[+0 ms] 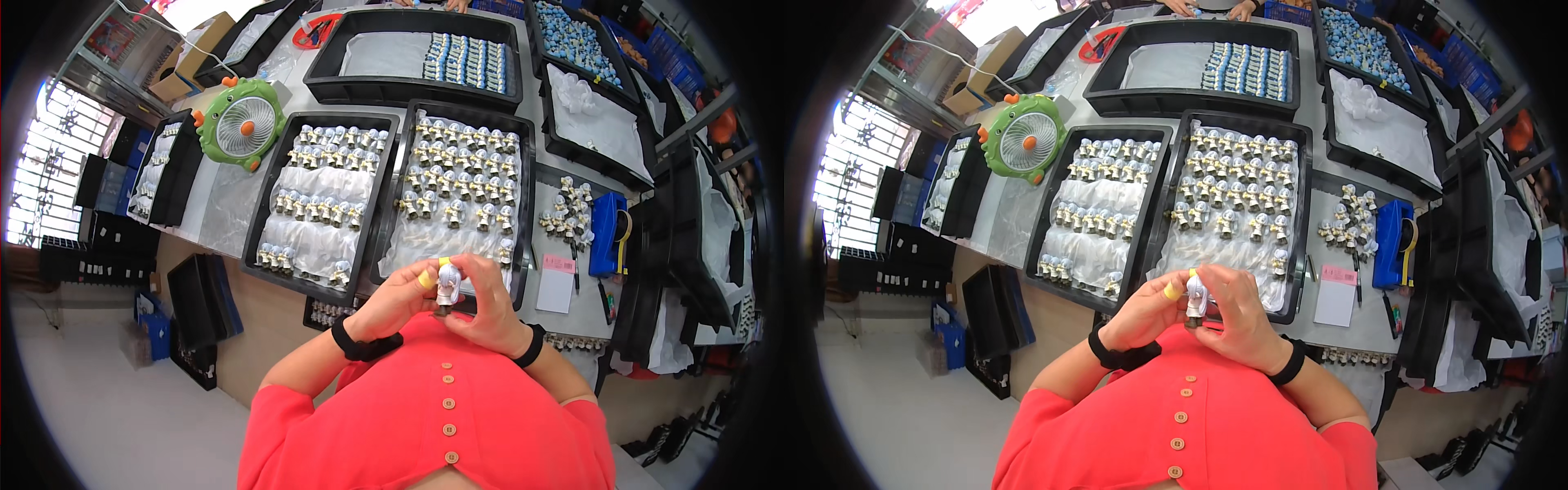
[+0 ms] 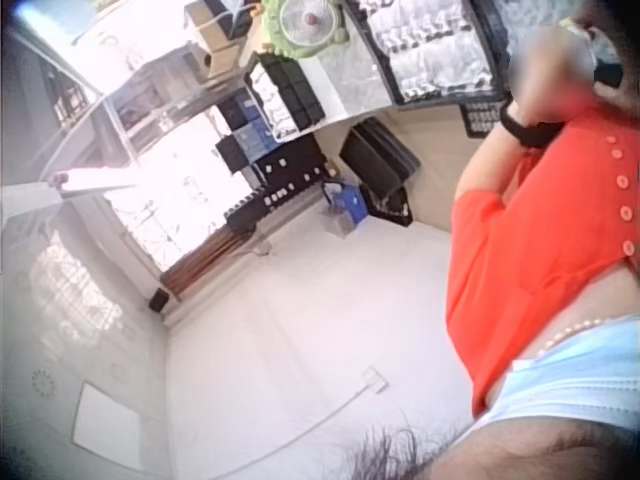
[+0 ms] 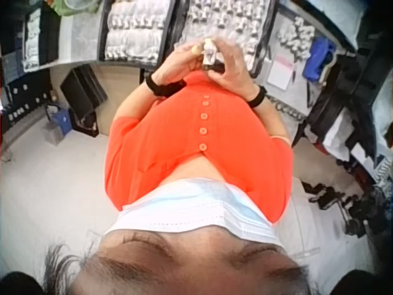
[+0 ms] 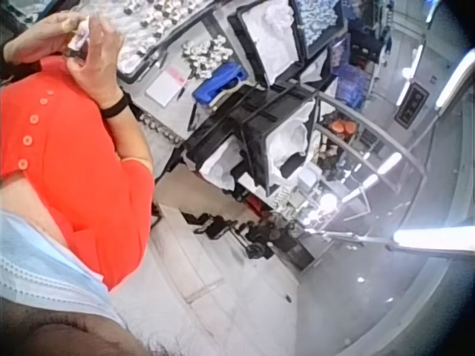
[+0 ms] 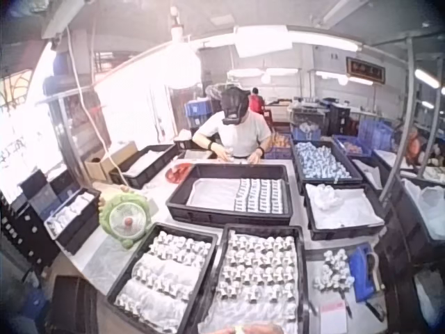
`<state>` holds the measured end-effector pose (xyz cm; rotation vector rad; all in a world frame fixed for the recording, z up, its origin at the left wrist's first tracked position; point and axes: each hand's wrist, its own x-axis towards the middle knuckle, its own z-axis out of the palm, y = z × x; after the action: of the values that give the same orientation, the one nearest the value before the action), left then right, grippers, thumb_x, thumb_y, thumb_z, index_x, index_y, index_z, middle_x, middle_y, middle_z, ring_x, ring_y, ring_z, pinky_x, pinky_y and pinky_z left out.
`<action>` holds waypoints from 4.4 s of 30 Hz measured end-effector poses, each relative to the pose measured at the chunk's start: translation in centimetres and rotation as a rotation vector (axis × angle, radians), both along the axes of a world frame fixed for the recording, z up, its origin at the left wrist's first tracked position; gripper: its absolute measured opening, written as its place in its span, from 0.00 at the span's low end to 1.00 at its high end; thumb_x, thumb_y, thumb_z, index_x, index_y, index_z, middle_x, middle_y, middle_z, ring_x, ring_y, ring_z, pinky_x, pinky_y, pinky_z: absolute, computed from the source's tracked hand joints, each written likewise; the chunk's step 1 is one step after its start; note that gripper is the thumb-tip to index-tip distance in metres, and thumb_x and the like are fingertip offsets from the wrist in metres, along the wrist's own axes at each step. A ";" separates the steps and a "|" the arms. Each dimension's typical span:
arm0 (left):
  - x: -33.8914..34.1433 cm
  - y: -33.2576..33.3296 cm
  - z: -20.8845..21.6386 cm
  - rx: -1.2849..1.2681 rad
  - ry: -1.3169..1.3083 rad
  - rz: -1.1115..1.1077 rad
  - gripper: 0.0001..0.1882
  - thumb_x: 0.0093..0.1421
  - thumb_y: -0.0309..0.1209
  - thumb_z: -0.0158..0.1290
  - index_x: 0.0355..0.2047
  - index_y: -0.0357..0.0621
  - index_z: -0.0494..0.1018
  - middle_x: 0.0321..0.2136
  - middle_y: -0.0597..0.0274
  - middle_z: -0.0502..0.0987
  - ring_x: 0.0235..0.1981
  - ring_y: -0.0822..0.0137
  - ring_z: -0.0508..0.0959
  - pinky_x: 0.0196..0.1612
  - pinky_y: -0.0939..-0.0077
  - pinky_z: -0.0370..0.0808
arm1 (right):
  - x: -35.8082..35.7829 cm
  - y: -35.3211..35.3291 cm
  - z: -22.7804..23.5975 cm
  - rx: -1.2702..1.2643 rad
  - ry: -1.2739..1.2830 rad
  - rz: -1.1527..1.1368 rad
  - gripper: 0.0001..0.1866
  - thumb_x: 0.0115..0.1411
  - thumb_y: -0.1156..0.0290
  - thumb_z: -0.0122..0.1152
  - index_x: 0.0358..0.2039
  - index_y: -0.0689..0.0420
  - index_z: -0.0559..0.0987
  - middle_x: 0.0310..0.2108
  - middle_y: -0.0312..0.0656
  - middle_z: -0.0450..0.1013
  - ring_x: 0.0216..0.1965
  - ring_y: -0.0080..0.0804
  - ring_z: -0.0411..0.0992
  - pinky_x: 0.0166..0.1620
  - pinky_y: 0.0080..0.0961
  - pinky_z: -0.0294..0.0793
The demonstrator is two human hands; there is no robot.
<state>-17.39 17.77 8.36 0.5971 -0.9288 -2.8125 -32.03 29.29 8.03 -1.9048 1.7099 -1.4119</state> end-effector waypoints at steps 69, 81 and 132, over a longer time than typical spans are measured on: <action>7.8 -7.1 -5.5 -1.192 -0.598 0.289 0.15 0.48 0.23 0.55 0.38 0.37 0.67 0.25 0.58 0.73 0.25 0.71 0.75 0.26 0.76 0.72 | 2.9 -3.4 -3.1 0.370 -0.125 0.055 0.31 0.44 0.75 0.66 0.52 0.60 0.67 0.49 0.49 0.66 0.48 0.44 0.66 0.51 0.32 0.66; 17.5 -17.8 -14.4 -1.661 -1.185 0.021 0.17 0.43 0.23 0.52 0.37 0.37 0.70 0.31 0.41 0.75 0.35 0.43 0.75 0.40 0.56 0.71 | 2.5 -2.7 -3.1 0.409 -0.125 0.037 0.22 0.48 0.76 0.62 0.46 0.61 0.72 0.49 0.49 0.66 0.51 0.45 0.66 0.53 0.31 0.65; 17.2 -15.7 -14.9 -1.943 -1.199 -0.136 0.06 0.51 0.23 0.48 0.31 0.39 0.71 0.33 0.47 0.71 0.30 0.48 0.77 0.32 0.58 0.75 | 1.4 -1.8 -5.3 0.501 -0.109 0.117 0.17 0.50 0.73 0.61 0.41 0.61 0.74 0.38 0.48 0.73 0.40 0.44 0.71 0.44 0.31 0.70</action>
<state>-0.22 2.06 -6.54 1.4694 -2.8148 -0.1816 -30.59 27.47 2.76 -1.5905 1.6701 -0.9133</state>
